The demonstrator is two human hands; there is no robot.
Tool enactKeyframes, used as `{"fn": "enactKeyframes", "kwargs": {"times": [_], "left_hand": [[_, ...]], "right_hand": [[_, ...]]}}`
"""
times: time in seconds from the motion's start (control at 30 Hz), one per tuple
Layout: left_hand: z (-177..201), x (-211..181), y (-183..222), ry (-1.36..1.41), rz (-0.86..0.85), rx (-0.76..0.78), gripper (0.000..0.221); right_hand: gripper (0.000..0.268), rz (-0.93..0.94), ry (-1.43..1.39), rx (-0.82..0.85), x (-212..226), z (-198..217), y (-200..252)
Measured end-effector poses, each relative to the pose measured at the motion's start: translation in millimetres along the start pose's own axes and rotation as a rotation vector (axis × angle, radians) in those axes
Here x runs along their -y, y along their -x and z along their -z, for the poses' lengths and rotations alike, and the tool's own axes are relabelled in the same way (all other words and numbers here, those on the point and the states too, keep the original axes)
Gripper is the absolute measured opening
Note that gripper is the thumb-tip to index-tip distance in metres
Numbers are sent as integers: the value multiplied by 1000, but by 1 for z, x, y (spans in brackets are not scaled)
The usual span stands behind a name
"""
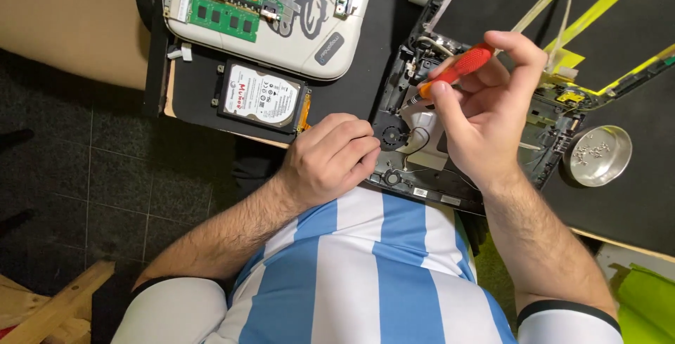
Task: Placing a motherboard into a laptop casing and securing it with screws using a screwdriver.
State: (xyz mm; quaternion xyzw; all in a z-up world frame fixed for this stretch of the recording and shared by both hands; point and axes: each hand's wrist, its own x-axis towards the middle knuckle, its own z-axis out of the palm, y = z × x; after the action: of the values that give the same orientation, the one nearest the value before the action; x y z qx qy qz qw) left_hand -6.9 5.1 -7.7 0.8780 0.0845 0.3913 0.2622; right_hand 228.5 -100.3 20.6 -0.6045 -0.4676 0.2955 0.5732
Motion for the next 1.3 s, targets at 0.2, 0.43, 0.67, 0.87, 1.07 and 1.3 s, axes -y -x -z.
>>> {"fn": "enactKeyframes", "kwargs": {"times": [0.2,0.43,0.67,0.87,1.07,1.3], "left_hand": [[-5,0,2,-92,55,61,8],[-10,0,1,-126,68,82,14],[-12,0,1,-124,73,92,21],[-12,0,2,-137,77,100,23],[-13,0,3,-148,75,99,23],[-14,1,2,-138,73,95,23]], "right_hand": [[61,-55,-19,-13,-10,-3,2],[60,-58,-45,0,-10,-2,2],[57,-91,-41,11,-7,-2,-1],[57,-86,-22,12,-9,-2,-2],[57,-89,-24,3,-8,-3,-2],[57,-94,-18,-18,-12,-2,-1]]}}
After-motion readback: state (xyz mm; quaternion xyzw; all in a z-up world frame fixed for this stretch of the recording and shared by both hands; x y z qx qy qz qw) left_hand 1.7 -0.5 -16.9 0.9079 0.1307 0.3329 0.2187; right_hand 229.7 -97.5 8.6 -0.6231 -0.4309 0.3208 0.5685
